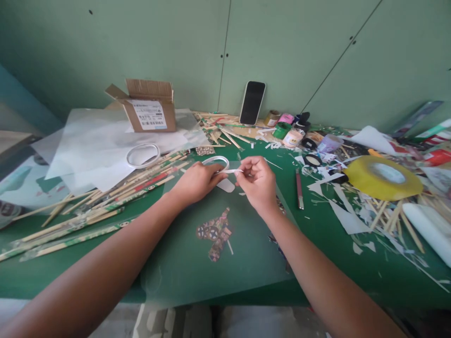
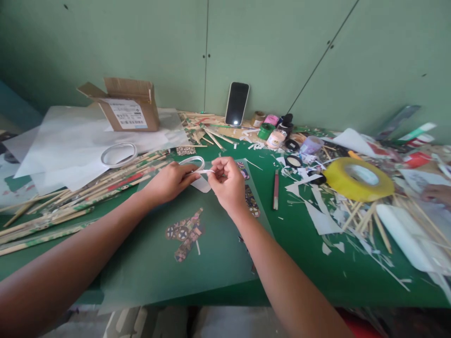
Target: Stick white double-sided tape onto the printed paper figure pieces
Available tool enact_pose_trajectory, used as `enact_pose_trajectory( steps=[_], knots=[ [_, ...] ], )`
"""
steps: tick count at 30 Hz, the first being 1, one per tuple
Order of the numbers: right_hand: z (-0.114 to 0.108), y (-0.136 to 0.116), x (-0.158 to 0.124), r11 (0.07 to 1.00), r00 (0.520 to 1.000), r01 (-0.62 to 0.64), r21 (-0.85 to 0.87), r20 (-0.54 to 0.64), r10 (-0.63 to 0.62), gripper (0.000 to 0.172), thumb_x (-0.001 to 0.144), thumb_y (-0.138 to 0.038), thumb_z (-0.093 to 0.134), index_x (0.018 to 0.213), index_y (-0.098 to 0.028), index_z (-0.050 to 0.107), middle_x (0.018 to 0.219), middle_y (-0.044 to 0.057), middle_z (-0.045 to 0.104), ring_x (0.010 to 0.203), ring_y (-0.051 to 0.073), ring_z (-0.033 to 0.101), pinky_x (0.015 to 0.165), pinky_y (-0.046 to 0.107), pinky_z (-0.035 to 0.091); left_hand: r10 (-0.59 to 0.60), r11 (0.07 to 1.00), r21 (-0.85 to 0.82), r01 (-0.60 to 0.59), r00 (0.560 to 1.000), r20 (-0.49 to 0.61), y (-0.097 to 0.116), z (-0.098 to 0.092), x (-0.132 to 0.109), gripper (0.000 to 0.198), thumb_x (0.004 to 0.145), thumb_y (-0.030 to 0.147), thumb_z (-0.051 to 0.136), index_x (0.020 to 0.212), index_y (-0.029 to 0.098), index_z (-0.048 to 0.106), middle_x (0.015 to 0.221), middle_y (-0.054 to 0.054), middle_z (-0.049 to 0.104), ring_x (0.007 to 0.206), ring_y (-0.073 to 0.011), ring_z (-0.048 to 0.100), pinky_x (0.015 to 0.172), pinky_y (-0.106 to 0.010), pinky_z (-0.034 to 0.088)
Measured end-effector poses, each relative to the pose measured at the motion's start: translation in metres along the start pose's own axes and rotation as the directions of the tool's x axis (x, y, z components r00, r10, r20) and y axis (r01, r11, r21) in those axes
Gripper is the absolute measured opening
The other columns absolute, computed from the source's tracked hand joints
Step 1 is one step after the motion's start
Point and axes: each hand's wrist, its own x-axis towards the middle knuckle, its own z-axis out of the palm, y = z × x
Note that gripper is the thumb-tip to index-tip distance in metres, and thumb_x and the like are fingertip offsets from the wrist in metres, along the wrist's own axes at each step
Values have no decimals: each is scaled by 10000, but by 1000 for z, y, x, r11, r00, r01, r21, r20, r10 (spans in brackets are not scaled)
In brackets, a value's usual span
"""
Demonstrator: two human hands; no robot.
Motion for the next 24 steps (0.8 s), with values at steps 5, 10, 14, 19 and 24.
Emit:
enact_pose_trajectory(
  steps=[5, 10, 14, 19, 24],
  knots=[
    [-5, 1, 4, 971, 986, 125, -206, 138, -97, 154, 807, -291, 642, 929, -204, 674, 817, 32, 635, 626, 131, 561, 595, 290, 506, 78, 995, 63, -75, 996, -44, -3, 1, 1, 327, 995, 343, 393, 1019, 155, 659, 764, -56, 695, 751, -206, 657, 799, -330, 413],
    [-8, -2, 5, 934, 977, 182, -306, 166, -136, 168, 842, -350, 637, 775, -204, 686, 725, 17, 623, 547, 117, 471, 568, 284, 427, 151, 979, 149, -140, 987, -60, -3, 1, 0, 348, 992, 374, 402, 957, 162, 676, 764, -58, 707, 753, -211, 662, 784, -347, 403],
    [-3, -5, 3, 966, 987, 73, -248, 159, -33, 228, 846, -385, 602, 722, -198, 644, 697, 12, 610, 572, 128, 491, 580, 286, 407, 182, 976, 138, -167, 978, -100, 3, 2, 0, 350, 990, 348, 408, 861, 175, 683, 732, -37, 698, 706, -190, 647, 749, -332, 394],
    [-8, 5, 9, 975, 974, -220, 4, -52, 220, 295, 818, -496, 598, 795, -204, 632, 593, -28, 524, 515, 123, 479, 509, 268, 374, 109, 994, 26, -106, 973, -202, 4, 0, -1, 367, 984, 349, 408, 837, 178, 697, 666, -24, 672, 640, -157, 607, 741, -320, 401],
    [-27, 15, 17, 983, 959, -183, -21, -225, 173, 221, 764, -404, 656, 854, -204, 684, 736, 6, 611, 601, 125, 511, 586, 285, 432, -55, 984, 153, 90, 974, -221, -16, -9, -2, 306, 929, 299, 468, 847, 185, 739, 873, -77, 704, 839, -215, 622, 864, -391, 424]
  ],
)
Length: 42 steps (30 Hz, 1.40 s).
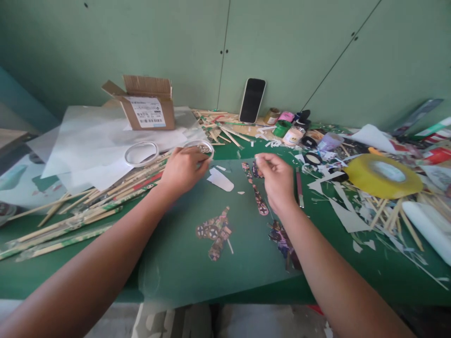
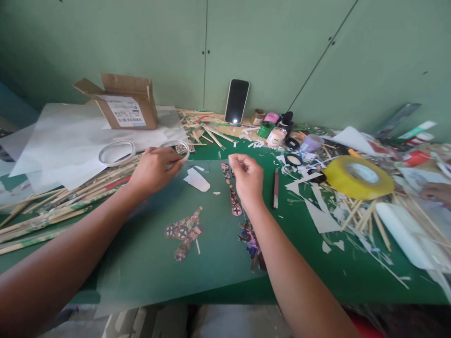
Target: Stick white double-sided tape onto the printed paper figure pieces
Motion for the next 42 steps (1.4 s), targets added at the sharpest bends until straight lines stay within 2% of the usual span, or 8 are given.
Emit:
enact_pose_trajectory(
  steps=[5, 10, 12, 16, 23, 30, 35, 42],
  knots=[
    [5, -12, -10, 979, 946, 136, -151, 313, -83, 166, 805, -301, 606, 881, -211, 723, 778, 25, 672, 652, 146, 550, 626, 307, 439, -97, 979, 186, 81, 992, 75, -4, -1, -2, 308, 859, 251, 557, 1125, 210, 705, 1187, -118, 645, 1099, -325, 545, 930, -484, 409],
    [6, -20, -15, 975, 873, 48, -217, 483, 65, 363, 765, -214, 655, 1125, -199, 616, 657, -38, 590, 537, 122, 487, 556, 283, 394, 205, 977, 25, -214, 958, 199, 4, -2, -5, 297, 859, 142, 490, 1027, 243, 711, 1103, -35, 704, 1015, -247, 578, 899, -411, 394],
    [5, -20, -14, 969, 870, 19, -247, 482, 106, 421, 757, -206, 672, 1167, -194, 579, 668, -40, 600, 540, 125, 495, 558, 283, 395, 264, 962, -5, -271, 932, 249, 7, -2, -6, 318, 862, 120, 460, 947, 257, 735, 1023, -14, 724, 967, -230, 589, 879, -400, 380],
    [2, -20, -11, 943, 869, 61, -326, 482, 111, 50, 806, -225, 623, 819, -190, 656, 699, -2, 623, 584, 134, 508, 594, 299, 399, 240, 966, 30, -258, 931, 276, 17, -1, -12, 423, 835, 67, 434, 1023, 284, 745, 948, -40, 697, 928, -230, 599, 843, -398, 369],
    [-1, -19, -10, 924, 843, 136, -357, 531, 81, 65, 808, -234, 615, 792, -208, 672, 775, 9, 620, 613, 130, 504, 614, 303, 399, 172, 985, -34, -169, 946, 276, 32, -1, -15, 417, 821, 46, 438, 1106, 208, 696, 967, -59, 709, 954, -234, 632, 839, -386, 397],
    [2, -15, -14, 981, 831, 34, -193, 550, 79, 206, 816, -262, 585, 992, -229, 482, 734, -25, 600, 617, 135, 543, 601, 299, 437, -2, 968, -248, 39, 989, 146, 25, -5, -7, 222, 871, 203, 533, 1022, 191, 695, 994, -40, 717, 863, -188, 640, 791, -321, 460],
    [6, -19, -19, 985, 805, 112, -128, 594, -15, 212, 829, -273, 582, 997, -241, 458, 774, -22, 601, 670, 134, 552, 687, 318, 457, 3, 939, -341, 45, 990, 138, 20, -1, -6, 164, 848, 305, 607, 840, 176, 707, 920, -48, 705, 806, -171, 617, 759, -311, 459],
    [9, -21, -19, 992, 896, 52, -114, 445, 5, 233, 825, -345, 579, 1007, -206, 536, 820, 24, 652, 657, 146, 559, 631, 312, 438, -63, 899, -427, 100, 993, 100, 22, 5, -5, 143, 807, 265, 599, 740, 157, 664, 825, -27, 675, 681, -125, 552, 677, -282, 433]
  ],
)
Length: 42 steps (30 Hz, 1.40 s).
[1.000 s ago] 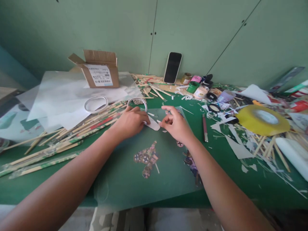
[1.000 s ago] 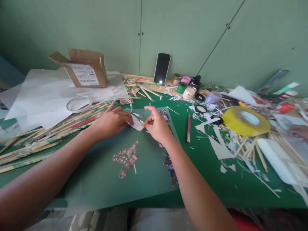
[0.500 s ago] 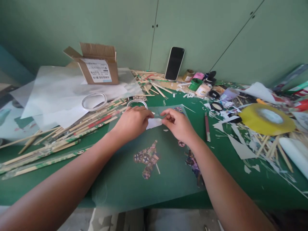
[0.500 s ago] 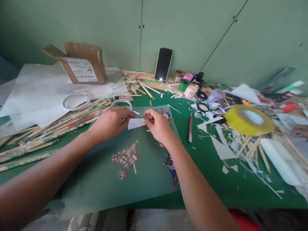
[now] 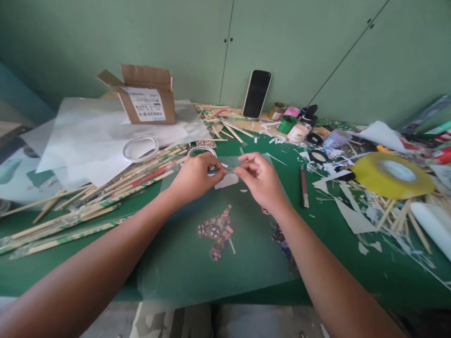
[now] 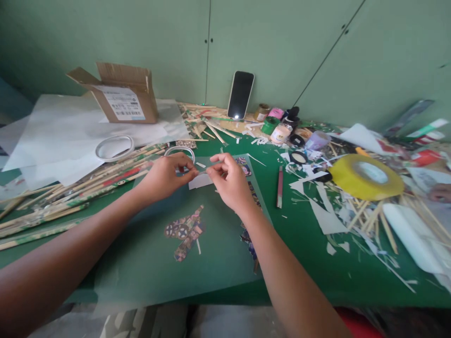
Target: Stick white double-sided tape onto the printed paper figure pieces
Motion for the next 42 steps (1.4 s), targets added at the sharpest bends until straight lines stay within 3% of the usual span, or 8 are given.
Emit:
enact_pose_trajectory(
  steps=[4, 11, 15, 17, 21, 25, 37, 42],
  knots=[
    [-2, 2, 2, 996, 989, 0, -84, -149, -12, 206, 806, -374, 582, 877, -190, 643, 873, 50, 655, 697, 151, 549, 648, 312, 431, -46, 998, -47, 47, 999, 10, 0, 2, 1, 168, 814, 271, 570, 728, 154, 654, 833, -36, 680, 696, -128, 541, 686, -286, 431],
    [1, 2, 2, 988, 994, 34, -150, -94, -49, 219, 785, -377, 605, 646, -207, 609, 782, 39, 625, 730, 177, 558, 663, 321, 415, -46, 996, -71, 48, 998, 33, 0, 3, 1, 208, 829, 323, 580, 743, 157, 672, 817, -33, 688, 718, -137, 563, 704, -288, 438],
    [1, 4, 2, 979, 983, 80, -188, -146, -109, 213, 816, -339, 562, 643, -214, 579, 835, 54, 627, 824, 201, 587, 762, 357, 447, -142, 990, 5, 142, 990, -8, 2, -2, 1, 221, 846, 346, 576, 792, 184, 717, 788, -27, 716, 689, -149, 585, 652, -286, 427],
    [3, 8, 2, 973, 989, 71, -218, -114, -97, 214, 822, -333, 566, 644, -217, 585, 873, 63, 636, 873, 217, 593, 833, 394, 450, -160, 985, 58, 161, 987, -27, 0, -6, 1, 209, 846, 338, 573, 830, 200, 729, 787, -25, 724, 684, -155, 598, 626, -279, 424],
    [11, 16, 2, 943, 999, 34, -331, -1, -36, 181, 783, -303, 642, 624, -217, 627, 968, 82, 661, 976, 264, 589, 963, 494, 392, -73, 979, 199, 48, 990, 121, -5, -10, 0, 162, 801, 273, 595, 854, 233, 743, 805, -6, 735, 675, -156, 622, 628, -265, 438],
    [17, 21, 2, 908, 1000, 15, -419, -18, -24, 157, 769, -293, 673, 635, -213, 665, 981, 81, 672, 966, 273, 591, 988, 532, 365, -34, 960, 277, -38, 968, 250, -6, -9, -1, 198, 773, 204, 584, 860, 253, 755, 811, 10, 732, 738, -160, 649, 660, -253, 448],
    [21, 23, 1, 867, 995, 45, -496, -55, -83, 171, 757, -253, 676, 593, -220, 636, 948, 78, 668, 1003, 303, 587, 946, 504, 383, 5, 971, 232, -64, 970, 245, -13, -8, -1, 219, 777, 207, 584, 904, 264, 754, 816, 17, 729, 711, -145, 640, 633, -245, 439],
    [22, 21, 0, 857, 996, 46, -513, -42, -79, 162, 749, -235, 687, 600, -216, 625, 942, 79, 661, 1029, 319, 580, 954, 502, 375, 61, 962, 236, -135, 953, 296, -12, -9, 0, 240, 813, 197, 575, 912, 295, 771, 911, 20, 732, 781, -154, 651, 671, -247, 446]
  ],
)
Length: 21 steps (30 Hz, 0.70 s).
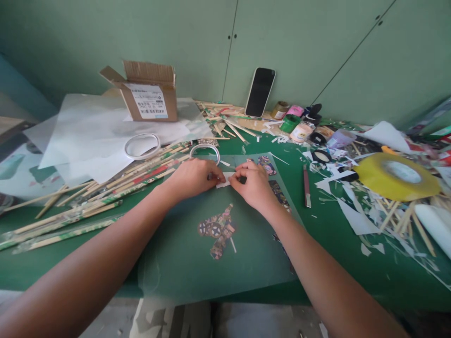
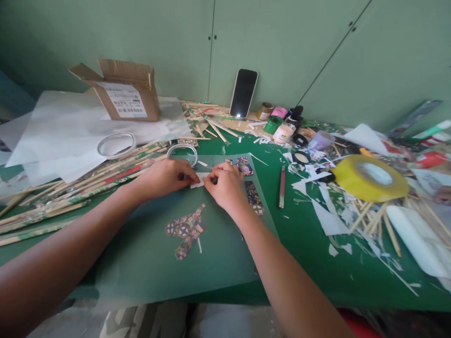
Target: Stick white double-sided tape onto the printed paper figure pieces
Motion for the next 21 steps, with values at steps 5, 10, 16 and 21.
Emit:
enact_pose_trajectory(
  steps=[5, 10, 16, 21],
  knots=[
    [-2, -1, -2, 999, 1000, -8, -38, -28, 7, 152, 731, -247, 708, 652, -228, 580, 924, 80, 627, 1053, 322, 563, 979, 499, 364, -17, 991, 134, 12, 999, 36, 7, -6, -4, 236, 823, 260, 593, 952, 336, 775, 933, 12, 720, 826, -187, 663, 648, -252, 446],
    [-7, 6, 2, 995, 995, -92, -24, -36, 92, 176, 718, -234, 695, 791, -226, 535, 891, 79, 610, 904, 279, 569, 866, 451, 432, -16, 990, 143, 8, 998, 55, 12, -11, -6, 252, 788, 207, 571, 895, 312, 774, 962, 19, 735, 832, -194, 662, 649, -255, 455],
    [-10, 4, 4, 997, 993, -9, 78, -121, 19, 99, 797, -191, 531, 822, -214, 623, 919, 84, 660, 869, 247, 587, 840, 434, 452, -71, 978, 179, 107, 979, -193, 3, -14, -4, 342, 748, 155, 531, 1036, 222, 703, 1021, -50, 714, 939, -244, 638, 813, -354, 467],
    [-12, -3, 4, 973, 989, 123, 196, -100, -105, 179, 829, -196, 520, 884, -195, 690, 899, 69, 700, 848, 217, 644, 827, 407, 508, -124, 919, 347, 190, 971, -204, -10, -12, -4, 194, 846, 242, 546, 951, 194, 701, 1094, -112, 667, 1090, -337, 555, 919, -485, 384]
  ],
)
